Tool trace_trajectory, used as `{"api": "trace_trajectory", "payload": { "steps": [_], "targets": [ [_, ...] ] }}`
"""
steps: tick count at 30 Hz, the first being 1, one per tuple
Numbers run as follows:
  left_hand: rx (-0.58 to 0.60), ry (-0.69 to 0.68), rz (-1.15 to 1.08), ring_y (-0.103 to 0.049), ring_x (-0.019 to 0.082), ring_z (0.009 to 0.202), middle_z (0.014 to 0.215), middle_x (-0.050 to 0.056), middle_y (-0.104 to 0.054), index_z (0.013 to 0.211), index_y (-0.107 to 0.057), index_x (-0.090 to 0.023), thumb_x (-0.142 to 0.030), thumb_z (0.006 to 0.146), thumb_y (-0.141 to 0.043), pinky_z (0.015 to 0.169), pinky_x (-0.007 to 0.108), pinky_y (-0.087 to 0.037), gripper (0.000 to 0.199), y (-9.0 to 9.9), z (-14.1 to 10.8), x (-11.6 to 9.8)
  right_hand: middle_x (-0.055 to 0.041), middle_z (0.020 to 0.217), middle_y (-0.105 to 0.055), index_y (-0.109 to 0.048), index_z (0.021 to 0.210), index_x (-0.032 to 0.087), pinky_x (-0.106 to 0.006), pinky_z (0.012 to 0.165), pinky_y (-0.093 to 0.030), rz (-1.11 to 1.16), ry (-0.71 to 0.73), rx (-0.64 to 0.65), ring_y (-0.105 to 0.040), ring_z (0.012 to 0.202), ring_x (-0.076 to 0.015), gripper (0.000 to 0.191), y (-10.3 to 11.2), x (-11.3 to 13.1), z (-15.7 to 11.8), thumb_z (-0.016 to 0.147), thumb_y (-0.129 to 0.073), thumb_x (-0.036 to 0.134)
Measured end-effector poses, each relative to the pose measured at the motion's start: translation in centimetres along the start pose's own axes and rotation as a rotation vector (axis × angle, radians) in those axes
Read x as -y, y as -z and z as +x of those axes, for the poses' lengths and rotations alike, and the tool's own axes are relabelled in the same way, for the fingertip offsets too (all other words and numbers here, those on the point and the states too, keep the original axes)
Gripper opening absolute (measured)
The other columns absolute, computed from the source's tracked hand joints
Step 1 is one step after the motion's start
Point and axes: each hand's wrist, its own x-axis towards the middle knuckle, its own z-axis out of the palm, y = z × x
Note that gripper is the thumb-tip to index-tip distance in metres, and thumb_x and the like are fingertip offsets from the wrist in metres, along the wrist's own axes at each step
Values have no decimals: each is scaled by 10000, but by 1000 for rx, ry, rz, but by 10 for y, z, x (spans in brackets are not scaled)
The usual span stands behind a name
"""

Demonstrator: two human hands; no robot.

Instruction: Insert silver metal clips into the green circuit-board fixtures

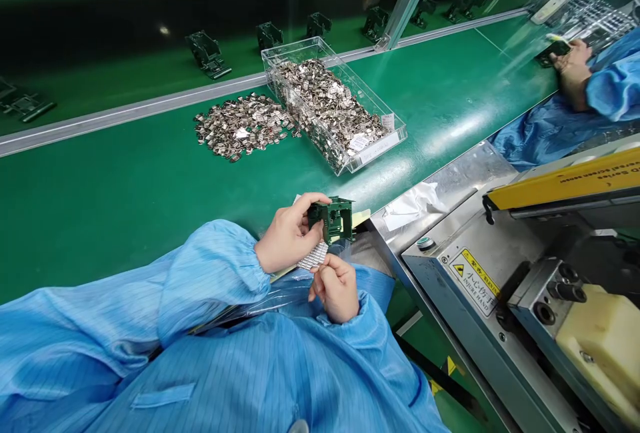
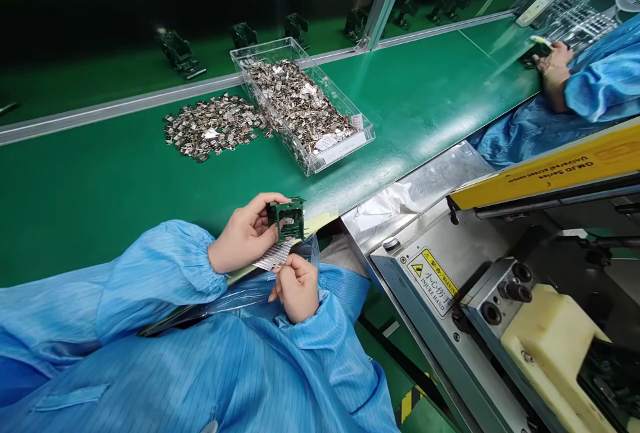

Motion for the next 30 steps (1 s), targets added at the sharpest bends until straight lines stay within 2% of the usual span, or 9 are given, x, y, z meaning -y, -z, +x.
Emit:
{"api": "trace_trajectory", "payload": {
  "steps": [6,10,12,16,19,22,26,28,30],
  "targets": [
    [6,-9,-1,-536,72,557,817,3,-624,1183,-539,-194,-147,813,-565,528,164,-453,375,-1,0,3,66,463,-521,-559,742,205,-208,424,-377,-266,88,42,-467,399,-103,61,19,5,1,738,-509,240],
    [10,-12,-14,-562,80,586,836,11,-632,1182,-539,-196,-150,815,-565,547,168,-472,371,-1,0,5,39,597,-609,-544,904,211,-249,532,-400,-607,256,30,-519,502,-136,155,28,5,1,777,-472,158],
    [12,-11,-24,-577,85,602,841,12,-637,1180,-539,-197,-152,815,-568,558,172,-483,369,-1,0,6,7,699,-671,-525,932,213,-266,565,-435,-690,293,53,-582,554,-154,185,29,4,1,786,-445,131],
    [21,9,-64,-595,90,601,816,1,-635,1173,-539,-202,-157,807,-580,565,179,-501,371,0,0,6,-25,785,-722,-512,1064,198,-294,602,-516,-711,296,105,-658,556,-165,282,31,-2,1,816,-411,108],
    [20,29,-184,-627,109,646,816,-3,-628,1166,-524,-197,-175,798,-600,604,202,-533,376,-1,1,7,-62,862,-749,-498,1155,187,-342,690,-568,-702,298,75,-732,700,-200,281,39,-2,-2,889,-412,165],
    [15,38,-350,-639,124,676,838,2,-621,1169,-498,-195,-210,808,-606,622,233,-563,378,-2,1,10,-81,909,-763,-537,1108,200,-386,771,-588,-594,294,-40,-747,827,-233,207,48,7,-11,919,-497,276],
    [6,-10,-349,-638,134,700,814,8,-620,1216,-493,-198,-210,843,-592,652,241,-557,386,-1,-5,13,-85,880,-765,-616,974,196,-375,754,-600,-345,286,-218,-748,793,-238,199,50,32,-28,892,-607,377],
    [3,-43,-299,-635,135,709,799,6,-625,1229,-502,-205,-194,853,-588,688,247,-544,386,-1,-10,13,-68,831,-756,-657,932,195,-352,722,-592,-278,333,-303,-737,748,-219,179,45,45,-33,874,-643,364],
    [1,-60,-273,-629,134,698,788,1,-629,1229,-510,-216,-184,859,-584,697,249,-532,379,-1,-13,13,-57,816,-728,-698,867,198,-336,723,-568,-299,447,-363,-705,762,-203,133,39,54,-34,843,-686,329]
  ]
}}
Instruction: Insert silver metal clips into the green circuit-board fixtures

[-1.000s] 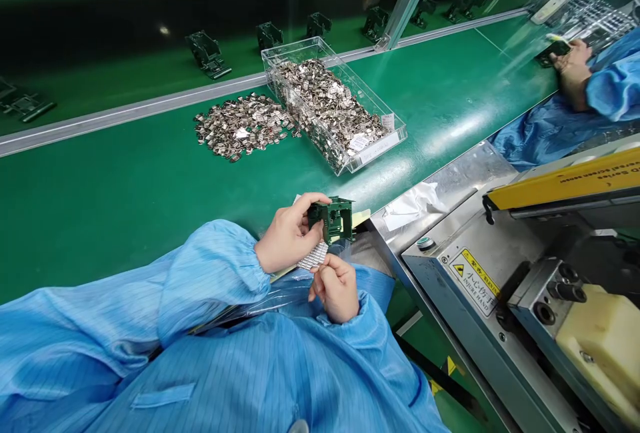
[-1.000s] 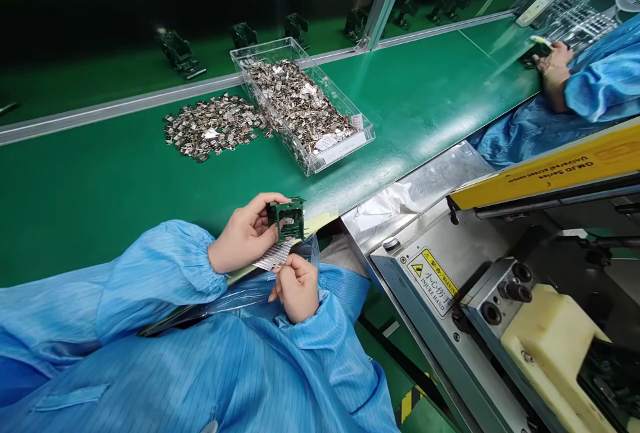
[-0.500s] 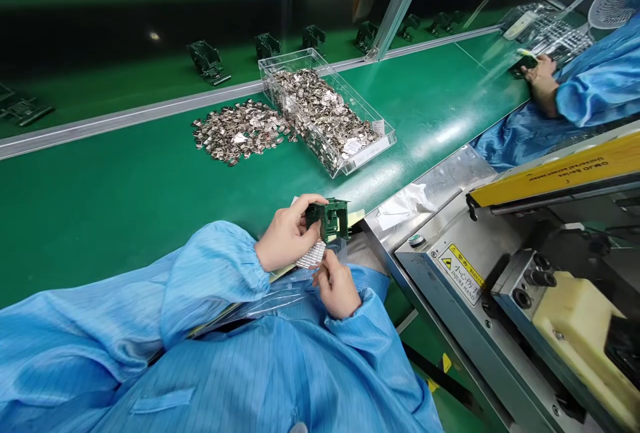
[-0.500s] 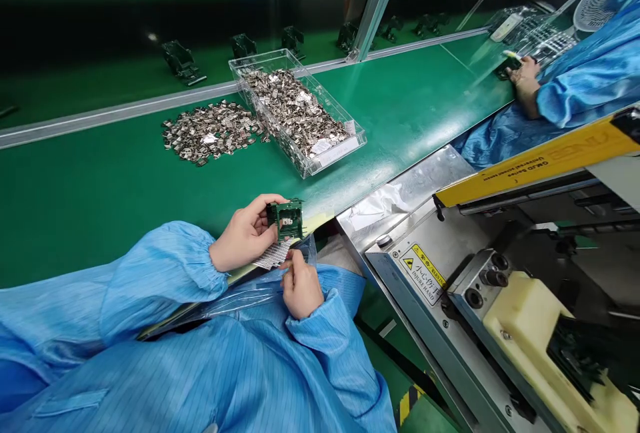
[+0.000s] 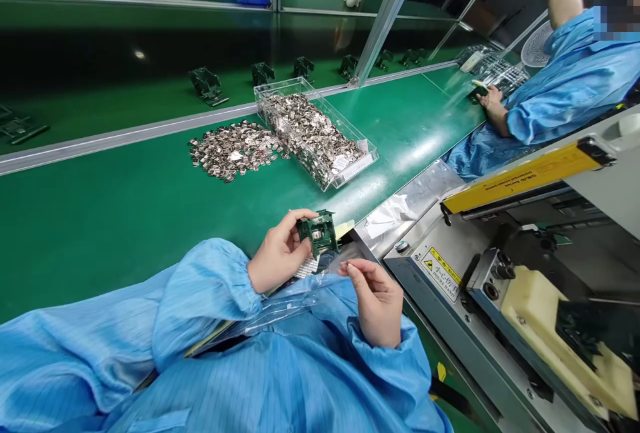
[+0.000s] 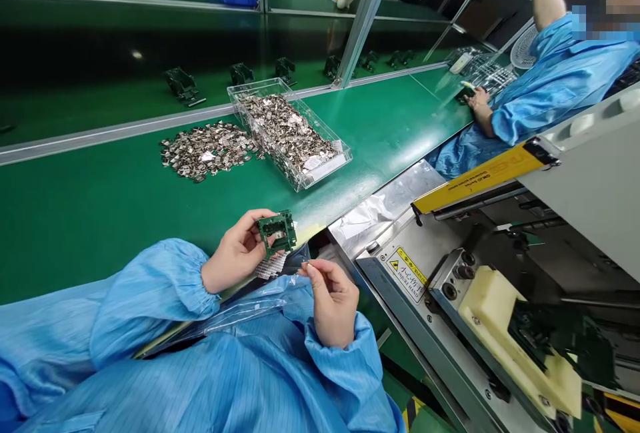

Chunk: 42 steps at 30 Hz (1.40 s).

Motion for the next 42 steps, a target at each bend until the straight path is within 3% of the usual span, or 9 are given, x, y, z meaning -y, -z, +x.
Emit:
{"api": "trace_trajectory", "payload": {
  "steps": [3,10,16,26,30,36,39,42],
  "targets": [
    [12,10,17,-624,134,670,760,-4,-624,1241,-504,-221,-180,867,-572,663,240,-515,382,-1,-4,-1,-68,919,-673,-729,791,207,-350,804,-526,-63,161,-62,-646,896,-214,78,-8,8,4,801,-727,285],
    [48,-18,91,-596,126,646,759,-8,-612,1248,-500,-220,-180,870,-556,618,221,-471,384,0,-8,-4,-109,1244,-600,-713,820,212,-481,1045,-390,-115,261,-82,-551,1194,-280,30,-23,10,9,822,-705,241],
    [108,-35,109,-534,99,580,752,-8,-596,1239,-490,-201,-240,905,-536,543,197,-412,339,-1,-10,-10,-121,1300,-575,-673,892,202,-489,1039,-401,-236,411,-70,-512,1246,-271,74,-33,12,12,854,-616,174],
    [103,-89,82,-524,83,556,842,15,-636,1201,-478,-199,-205,899,-523,503,182,-430,306,-4,-11,-18,-144,1275,-573,-652,856,186,-474,996,-451,-381,460,-145,-534,1214,-261,72,-50,13,13,891,-601,223],
    [81,-93,118,-482,70,511,770,-8,-602,1202,-491,-200,-185,886,-544,461,171,-389,321,-4,-12,-17,-138,1167,-633,-648,885,183,-407,892,-522,-381,517,-192,-620,1078,-235,55,-54,11,10,890,-596,198],
    [90,-86,108,-539,78,518,698,-32,-556,1220,-500,-209,-204,891,-559,460,162,-418,334,-3,-18,-17,-93,1039,-687,-634,840,199,-356,810,-548,-248,460,-194,-658,946,-208,60,-54,10,9,891,-612,223],
    [112,-68,36,-599,92,594,808,-2,-616,1212,-499,-213,-217,888,-571,517,175,-485,332,-3,-15,-17,-98,1087,-665,-636,892,196,-362,840,-546,-72,368,-149,-644,1007,-215,53,-50,7,8,899,-606,238],
    [15,-2,-107,-652,135,736,937,34,-639,1181,-483,-201,-244,852,-617,607,220,-560,358,0,-4,-17,-93,1079,-667,-642,962,195,-369,886,-523,2,283,-166,-637,1029,-215,98,-35,2,4,920,-576,254]
  ]
}}
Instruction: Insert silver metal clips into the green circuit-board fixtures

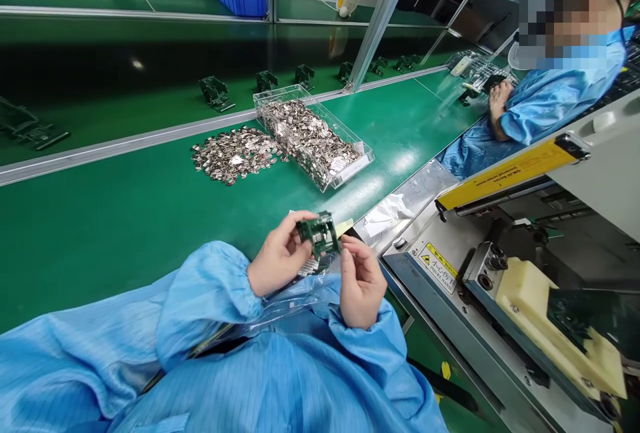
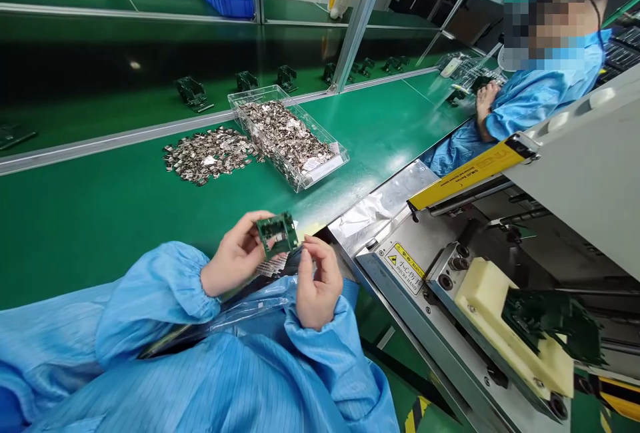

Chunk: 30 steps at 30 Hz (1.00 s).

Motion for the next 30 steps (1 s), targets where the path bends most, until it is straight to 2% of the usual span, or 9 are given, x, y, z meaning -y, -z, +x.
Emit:
{"api": "trace_trajectory", "payload": {
  "steps": [2,5,7,12,14,17,19,22,30],
  "targets": [
    [-99,66,-111,-671,168,818,988,49,-636,1142,-467,-192,-274,821,-652,630,250,-590,380,4,9,-1,-78,992,-693,-657,970,195,-348,839,-526,-61,-95,61,-655,935,-203,131,14,-4,-4,923,-577,288],
    [-187,120,-188,-676,184,867,1032,69,-632,1079,-464,-179,-293,783,-689,626,253,-602,389,11,19,-1,-68,865,-717,-687,952,188,-331,742,-538,-133,-268,343,-663,790,-197,205,28,-15,-14,884,-625,371],
    [-207,109,-196,-670,166,815,990,60,-631,1053,-467,-173,-291,760,-705,597,236,-594,396,13,22,1,-85,876,-733,-691,986,180,-347,736,-553,-82,-361,460,-680,791,-214,311,27,-24,-22,836,-665,451],
    [-223,105,-142,-656,180,850,966,49,-622,1087,-469,-180,-279,711,-726,629,271,-616,466,12,21,15,-107,818,-748,-698,937,159,-348,653,-568,32,-474,531,-706,712,-226,472,7,-35,-32,848,-567,605],
    [-210,121,-104,-655,195,884,980,56,-623,1116,-469,-182,-274,707,-721,657,296,-624,490,12,19,20,-83,741,-732,-707,877,157,-320,629,-539,-37,-429,529,-684,661,-210,405,1,-30,-32,862,-586,543],
    [-186,131,-53,-660,200,897,981,53,-628,1153,-466,-186,-263,725,-696,682,306,-626,492,12,16,24,-71,729,-719,-707,837,160,-290,631,-488,-313,-202,510,-666,670,-199,313,-2,-21,-33,915,-557,424],
    [-165,129,0,-668,189,881,972,41,-631,1177,-468,-192,-248,751,-666,704,306,-623,473,13,15,26,-84,763,-723,-691,843,153,-281,621,-465,-529,-27,511,-676,691,-202,338,-5,-17,-36,971,-465,369],
    [-137,116,101,-677,163,804,921,21,-633,1205,-475,-200,-229,790,-617,680,280,-615,439,12,14,25,-94,722,-702,-656,826,141,-284,553,-416,-789,118,557,-674,636,-208,372,-9,-15,-40,1007,-387,324],
    [-128,95,369,-644,120,535,714,-25,-618,1207,-502,-198,-191,811,-560,477,185,-491,400,10,12,14,-115,692,-681,-614,780,153,-310,459,-330,-1177,132,721,-648,540,-224,305,-20,1,-37,997,-435,269]
  ]
}}
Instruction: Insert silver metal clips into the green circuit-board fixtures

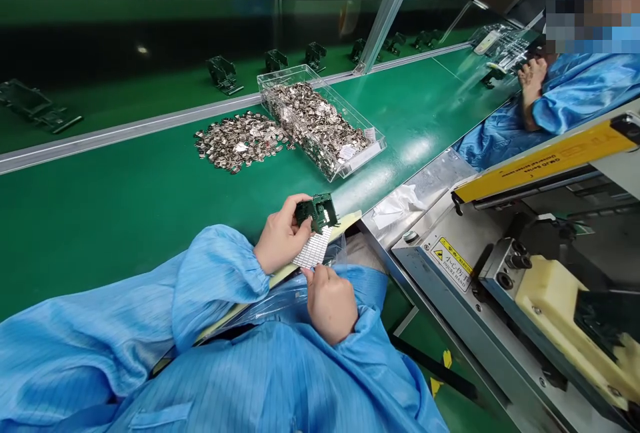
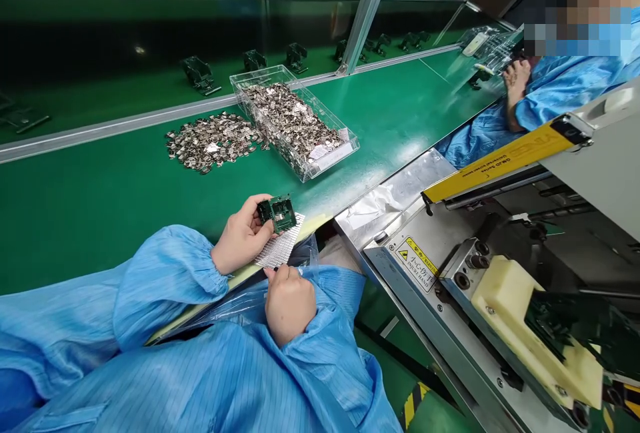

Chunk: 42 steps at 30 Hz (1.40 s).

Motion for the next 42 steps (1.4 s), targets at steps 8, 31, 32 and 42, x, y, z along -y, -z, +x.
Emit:
{"api": "trace_trajectory", "payload": {
  "steps": [8,31,32,42],
  "targets": [
    [-1,-42,74,-608,109,503,707,-24,-617,1195,-518,-188,-185,804,-546,491,197,-489,392,1,-1,-3,-185,789,-683,-659,863,83,-323,502,-379,-73,51,186,-675,652,-273,305,30,6,9,994,-411,204],
    [27,61,-336,-691,202,883,977,51,-640,1163,-474,-178,-206,732,-632,705,329,-632,460,1,6,5,-92,962,-691,-655,1022,152,-306,783,-417,239,180,445,-637,885,-211,256,-27,-25,-6,828,-520,53],
    [28,73,-350,-690,206,897,990,56,-638,1155,-473,-177,-216,732,-637,706,328,-631,456,1,6,3,-91,935,-696,-645,1026,143,-296,747,-413,230,166,460,-643,849,-208,270,-25,-28,-8,808,-523,42],
    [70,34,-420,-650,197,943,1034,57,-585,1158,-425,-194,-256,728,-670,699,307,-621,499,3,7,4,-60,915,-721,-599,1143,187,-275,669,-419,319,135,416,-674,812,-207,224,28,-52,-19,944,-528,261]
  ]
}}
